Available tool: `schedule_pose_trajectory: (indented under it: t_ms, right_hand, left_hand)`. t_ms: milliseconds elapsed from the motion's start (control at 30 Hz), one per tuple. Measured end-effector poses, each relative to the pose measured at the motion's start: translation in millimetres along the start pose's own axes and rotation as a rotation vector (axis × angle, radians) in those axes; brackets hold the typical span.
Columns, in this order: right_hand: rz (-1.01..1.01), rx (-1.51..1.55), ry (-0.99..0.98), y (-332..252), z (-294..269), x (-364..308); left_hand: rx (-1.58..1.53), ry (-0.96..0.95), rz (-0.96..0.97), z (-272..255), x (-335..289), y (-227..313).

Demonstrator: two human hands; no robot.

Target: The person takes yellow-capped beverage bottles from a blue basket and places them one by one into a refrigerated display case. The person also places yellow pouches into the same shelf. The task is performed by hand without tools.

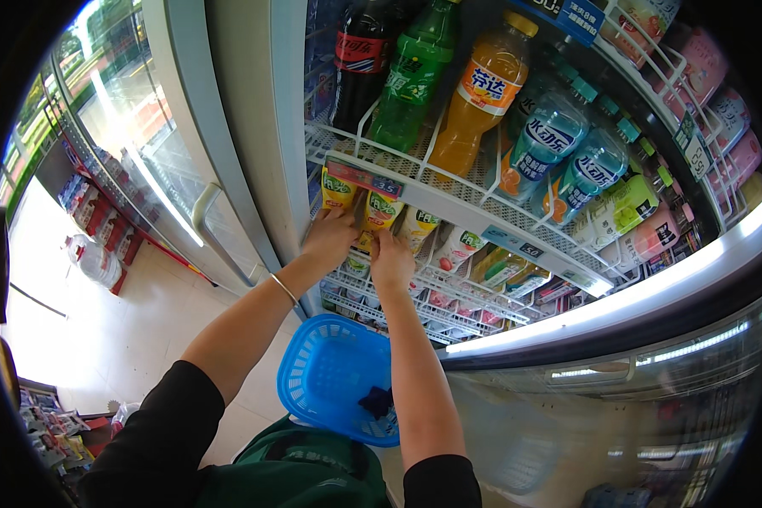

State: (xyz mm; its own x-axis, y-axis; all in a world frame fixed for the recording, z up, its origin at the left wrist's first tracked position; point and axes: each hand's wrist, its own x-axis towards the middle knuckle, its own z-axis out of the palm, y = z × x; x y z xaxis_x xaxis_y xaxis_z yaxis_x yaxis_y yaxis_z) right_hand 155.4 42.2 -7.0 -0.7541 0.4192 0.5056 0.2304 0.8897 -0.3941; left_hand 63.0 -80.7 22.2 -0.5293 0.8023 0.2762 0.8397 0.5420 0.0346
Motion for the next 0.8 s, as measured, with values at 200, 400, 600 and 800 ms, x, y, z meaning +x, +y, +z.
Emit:
schedule_pose_trajectory:
  t_ms: [200,400,600,800]
  right_hand:
    - [0.025,-0.07,-0.03,-3,-1,-2]
    - [0.021,-0.075,-0.005,-4,-1,-2]
    - [-0.1,-0.035,0.069,2,5,-2]
    - [-0.154,-0.031,-0.026,5,2,-7]
  left_hand:
    - [-0.029,0.042,0.02,7,-2,-3]
    - [-0.044,0.075,-0.002,13,-7,0]
    - [-0.149,0.264,-0.055,21,-11,6]
    - [-0.234,0.388,-0.104,26,-16,8]
